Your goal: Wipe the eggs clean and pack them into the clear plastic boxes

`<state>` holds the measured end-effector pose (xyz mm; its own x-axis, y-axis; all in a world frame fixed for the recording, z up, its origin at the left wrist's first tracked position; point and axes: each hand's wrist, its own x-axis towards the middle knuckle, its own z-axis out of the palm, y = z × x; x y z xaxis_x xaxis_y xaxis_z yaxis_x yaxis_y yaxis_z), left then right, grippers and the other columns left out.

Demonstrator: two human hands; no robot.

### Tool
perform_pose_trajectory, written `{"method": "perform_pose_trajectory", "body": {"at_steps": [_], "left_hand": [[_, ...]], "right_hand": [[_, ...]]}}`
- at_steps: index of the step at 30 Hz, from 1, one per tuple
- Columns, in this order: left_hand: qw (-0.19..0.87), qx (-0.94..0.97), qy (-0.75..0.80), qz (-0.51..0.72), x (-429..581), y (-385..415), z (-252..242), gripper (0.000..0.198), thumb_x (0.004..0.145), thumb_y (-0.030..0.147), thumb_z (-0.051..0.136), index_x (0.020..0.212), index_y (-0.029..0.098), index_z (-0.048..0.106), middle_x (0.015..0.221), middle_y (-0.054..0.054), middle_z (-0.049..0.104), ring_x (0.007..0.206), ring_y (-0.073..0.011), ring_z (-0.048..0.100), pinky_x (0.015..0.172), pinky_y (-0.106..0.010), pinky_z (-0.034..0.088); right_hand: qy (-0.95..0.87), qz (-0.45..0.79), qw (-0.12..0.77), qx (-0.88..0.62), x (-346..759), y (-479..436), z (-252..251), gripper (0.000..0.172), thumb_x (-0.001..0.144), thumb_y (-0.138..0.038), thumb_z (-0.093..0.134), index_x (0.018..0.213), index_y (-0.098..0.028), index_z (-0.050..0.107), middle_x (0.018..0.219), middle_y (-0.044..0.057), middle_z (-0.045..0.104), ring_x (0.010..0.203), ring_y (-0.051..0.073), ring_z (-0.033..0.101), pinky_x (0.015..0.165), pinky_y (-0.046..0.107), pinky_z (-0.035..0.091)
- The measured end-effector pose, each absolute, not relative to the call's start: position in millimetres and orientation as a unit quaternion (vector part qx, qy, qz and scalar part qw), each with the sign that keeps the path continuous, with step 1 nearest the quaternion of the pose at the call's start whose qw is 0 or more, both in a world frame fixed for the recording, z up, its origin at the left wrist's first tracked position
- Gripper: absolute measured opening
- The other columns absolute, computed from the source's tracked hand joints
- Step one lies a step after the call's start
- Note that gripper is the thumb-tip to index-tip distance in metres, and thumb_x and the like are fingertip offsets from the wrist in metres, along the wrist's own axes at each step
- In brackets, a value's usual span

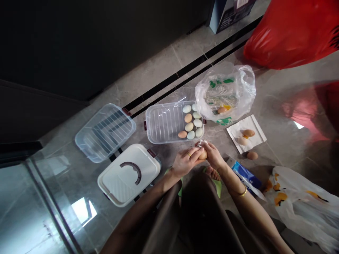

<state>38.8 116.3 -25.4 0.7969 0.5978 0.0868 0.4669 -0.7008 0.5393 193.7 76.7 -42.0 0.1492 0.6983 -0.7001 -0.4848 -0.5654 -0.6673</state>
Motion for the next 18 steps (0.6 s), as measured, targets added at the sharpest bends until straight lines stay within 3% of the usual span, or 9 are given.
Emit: {"method": "perform_pose_trajectory", "body": {"at_steps": [3,6,9,12,18], "left_hand": [[0.233,0.908,0.307,0.164,35,117,-26,0.032,0.094,0.043,0.057,0.119,0.024,0.063,0.109,-0.004,0.073,0.101,-0.0148,0.07,0.092,-0.024,0.053],[0.217,0.892,0.369,0.148,35,123,-28,0.036,0.091,0.048,0.06,0.115,0.022,0.065,0.103,-0.005,0.073,0.093,-0.016,0.072,0.082,-0.024,0.055],[0.225,0.884,0.392,0.119,35,130,-29,0.037,0.087,0.048,0.066,0.113,0.021,0.065,0.099,-0.005,0.071,0.085,-0.0166,0.072,0.073,-0.024,0.055],[0.242,0.884,0.381,0.116,35,134,-31,0.031,0.089,0.04,0.066,0.113,0.022,0.065,0.098,-0.004,0.07,0.084,-0.0157,0.071,0.073,-0.023,0.055],[0.262,0.875,0.376,0.156,31,132,-33,0.037,0.088,0.042,0.066,0.12,0.023,0.063,0.1,-0.003,0.071,0.086,-0.015,0.072,0.076,-0.023,0.056]], "right_hand": [[-0.007,0.701,0.438,-0.563,191,79,-47,0.027,0.075,-0.046,0.067,0.083,-0.021,0.068,0.083,0.005,0.072,0.077,0.022,0.066,0.071,0.033,0.053],[0.019,0.682,0.47,-0.56,186,77,-48,0.038,0.081,-0.054,0.058,0.096,-0.021,0.068,0.092,0.006,0.073,0.085,0.024,0.068,0.073,0.035,0.056],[-0.106,0.575,0.529,-0.615,180,71,-42,0.048,0.09,-0.059,0.045,0.118,-0.025,0.065,0.12,0.007,0.068,0.114,0.025,0.061,0.092,0.039,0.053],[-0.302,0.485,0.493,-0.656,175,65,-37,0.045,0.092,-0.053,0.052,0.127,-0.027,0.063,0.137,0.008,0.055,0.132,0.024,0.048,0.111,0.041,0.039],[-0.316,0.463,0.501,-0.659,165,67,-44,0.041,0.098,-0.05,0.042,0.122,-0.025,0.065,0.128,0.009,0.062,0.124,0.022,0.054,0.112,0.042,0.037]]}}
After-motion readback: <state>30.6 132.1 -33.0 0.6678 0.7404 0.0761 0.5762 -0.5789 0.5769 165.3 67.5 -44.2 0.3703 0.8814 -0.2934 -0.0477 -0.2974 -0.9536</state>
